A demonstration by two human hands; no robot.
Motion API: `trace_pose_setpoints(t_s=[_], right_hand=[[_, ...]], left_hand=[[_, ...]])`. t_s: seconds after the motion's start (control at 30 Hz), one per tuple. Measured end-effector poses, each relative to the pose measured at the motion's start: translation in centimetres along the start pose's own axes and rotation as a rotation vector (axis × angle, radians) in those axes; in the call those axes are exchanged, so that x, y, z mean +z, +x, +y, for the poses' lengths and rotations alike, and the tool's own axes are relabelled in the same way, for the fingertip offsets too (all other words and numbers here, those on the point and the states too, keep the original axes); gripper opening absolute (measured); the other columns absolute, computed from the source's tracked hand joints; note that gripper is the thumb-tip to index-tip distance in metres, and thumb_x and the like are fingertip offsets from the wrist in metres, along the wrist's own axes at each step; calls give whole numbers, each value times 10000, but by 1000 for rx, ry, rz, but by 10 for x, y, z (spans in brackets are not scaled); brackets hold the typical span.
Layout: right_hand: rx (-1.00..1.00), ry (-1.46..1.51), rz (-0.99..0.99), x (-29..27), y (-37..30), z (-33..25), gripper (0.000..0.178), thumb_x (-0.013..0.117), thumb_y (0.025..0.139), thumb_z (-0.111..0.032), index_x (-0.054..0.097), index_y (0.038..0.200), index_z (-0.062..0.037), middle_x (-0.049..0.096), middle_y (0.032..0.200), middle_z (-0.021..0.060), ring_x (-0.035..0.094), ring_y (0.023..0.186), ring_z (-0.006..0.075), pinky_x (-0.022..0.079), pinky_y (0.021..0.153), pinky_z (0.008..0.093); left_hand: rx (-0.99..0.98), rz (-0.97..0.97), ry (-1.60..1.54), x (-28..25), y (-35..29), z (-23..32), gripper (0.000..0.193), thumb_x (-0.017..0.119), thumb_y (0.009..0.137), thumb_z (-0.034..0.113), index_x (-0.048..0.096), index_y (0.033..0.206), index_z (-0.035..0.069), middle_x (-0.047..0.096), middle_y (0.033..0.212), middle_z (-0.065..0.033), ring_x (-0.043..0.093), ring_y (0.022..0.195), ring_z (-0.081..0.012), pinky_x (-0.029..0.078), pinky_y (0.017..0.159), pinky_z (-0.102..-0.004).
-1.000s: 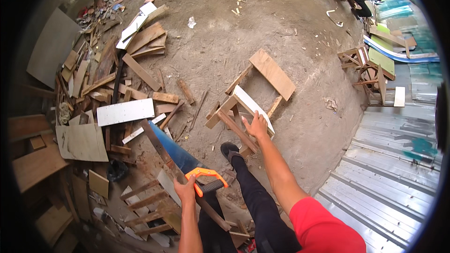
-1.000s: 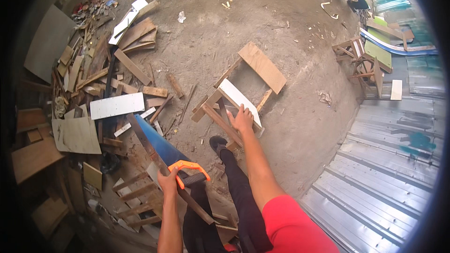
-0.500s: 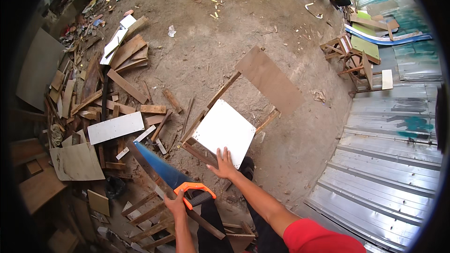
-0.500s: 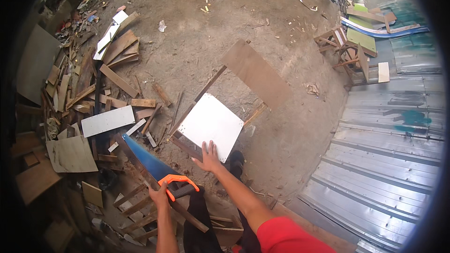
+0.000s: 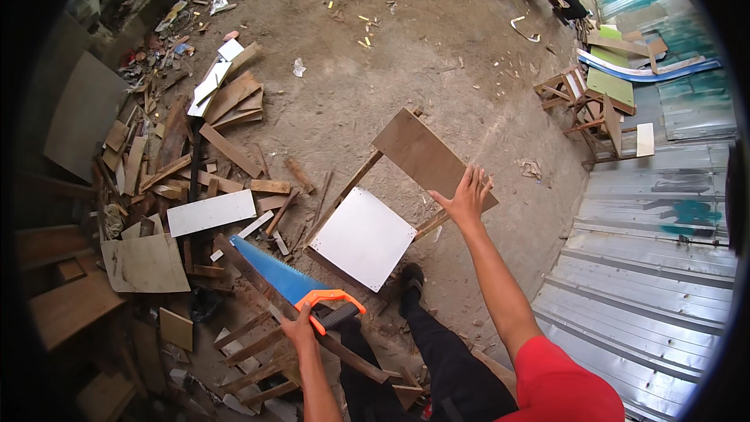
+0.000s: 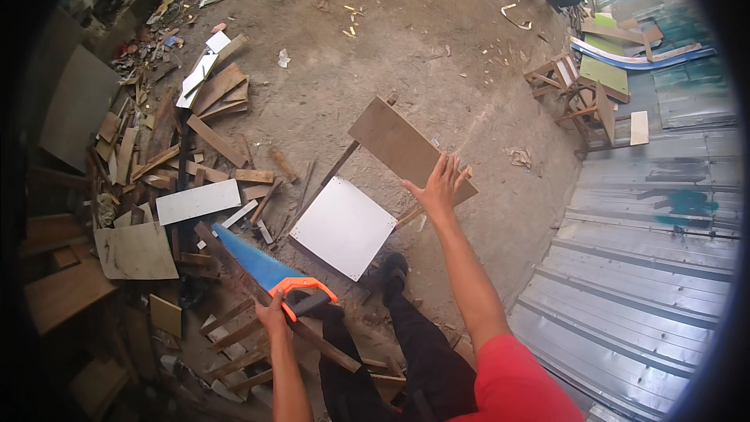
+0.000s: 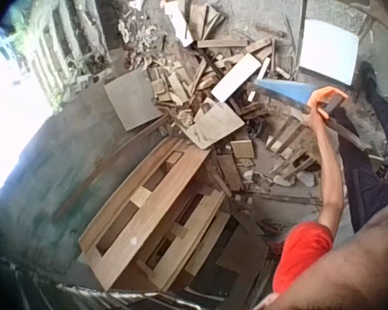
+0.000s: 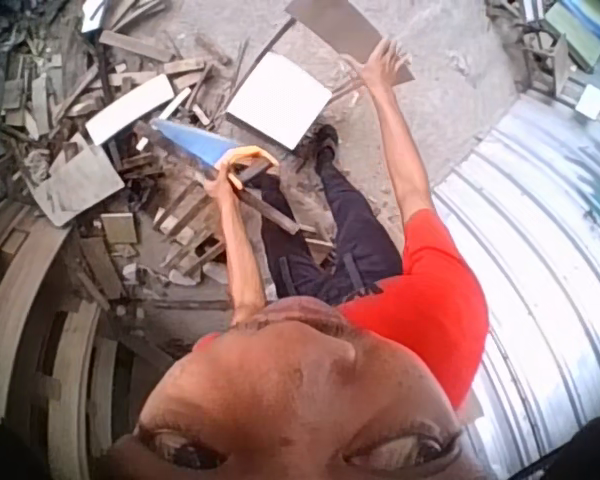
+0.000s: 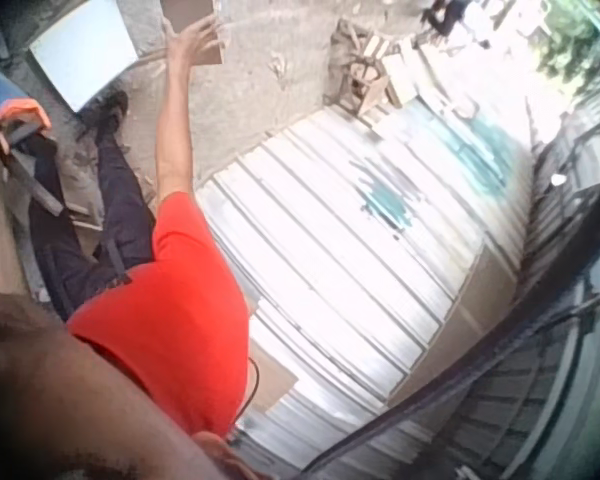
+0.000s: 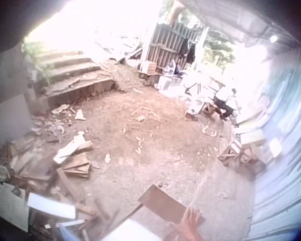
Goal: The person sits on the floor and uses a hand saw to cut a wooden frame. They repeatedly saw through the wood, repositioning the frame as needed to complete the cuts.
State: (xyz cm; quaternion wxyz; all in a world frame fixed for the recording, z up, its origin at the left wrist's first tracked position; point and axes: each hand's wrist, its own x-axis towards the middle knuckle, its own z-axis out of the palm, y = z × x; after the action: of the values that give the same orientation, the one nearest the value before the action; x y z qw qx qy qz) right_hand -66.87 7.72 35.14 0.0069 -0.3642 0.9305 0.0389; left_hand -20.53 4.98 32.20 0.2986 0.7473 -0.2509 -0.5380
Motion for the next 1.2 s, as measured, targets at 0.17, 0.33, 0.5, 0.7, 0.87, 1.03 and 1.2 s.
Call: trace_pose_setpoints(t_s=[0.17,0.33,0.5,0.7,0.87,1.03,1.2], right_hand=[[90,112,-415,46,67,48,1072,729,810,-592,228,1522,34,383,1477,305,359,1403,417,250,1169,542],[169,40,-215,59,141,74,1062,698,827,-610,227,1523,40,433,1480,258,400,1395,401,324,1148,505],[-62,499,-592,150,97,60,991,535,901,-693,269,1520,33,352,1541,266,332,1442,396,292,1171,492],[-197,504,-438,221,-25,-17,914,458,934,-694,305,1527,-16,345,1538,281,312,1452,398,240,1188,515],[-197,388,-507,212,-67,-34,966,421,952,-680,158,1558,25,199,1601,289,193,1497,422,196,1211,509],[-419,411,-771,185,-139,-61,966,483,934,-660,199,1546,32,175,1602,292,198,1486,457,160,1205,584],[-685,612,-154,85,-46,-9,543,660,910,-402,592,1271,-3,576,1344,201,431,1363,407,237,1164,623]], left_hand=[[15,-85,-22,-6,1,3,559,797,795,56,545,1285,-37,633,1116,-94,626,993,-190,497,876,-317],[-26,-162,163,-32,10,-14,689,832,764,95,495,1336,-91,619,1181,-161,631,1046,-234,500,923,-347],[106,29,323,-4,0,-47,789,875,742,188,467,1328,-150,594,1243,-203,596,1091,-253,470,958,-341],[-17,-28,166,55,-42,-87,494,819,792,64,560,1201,-30,657,988,-73,646,780,-152,524,698,-291],[-56,-9,143,79,-65,-115,713,842,772,87,444,1327,-118,636,1135,-162,657,956,-209,529,850,-310],[-83,32,226,73,-77,-116,720,838,780,122,449,1331,-129,604,1221,-182,622,1079,-233,491,948,-325],[-90,48,150,83,-78,-89,669,826,792,121,484,1328,-89,615,1201,-159,633,1027,-228,510,892,-335]])
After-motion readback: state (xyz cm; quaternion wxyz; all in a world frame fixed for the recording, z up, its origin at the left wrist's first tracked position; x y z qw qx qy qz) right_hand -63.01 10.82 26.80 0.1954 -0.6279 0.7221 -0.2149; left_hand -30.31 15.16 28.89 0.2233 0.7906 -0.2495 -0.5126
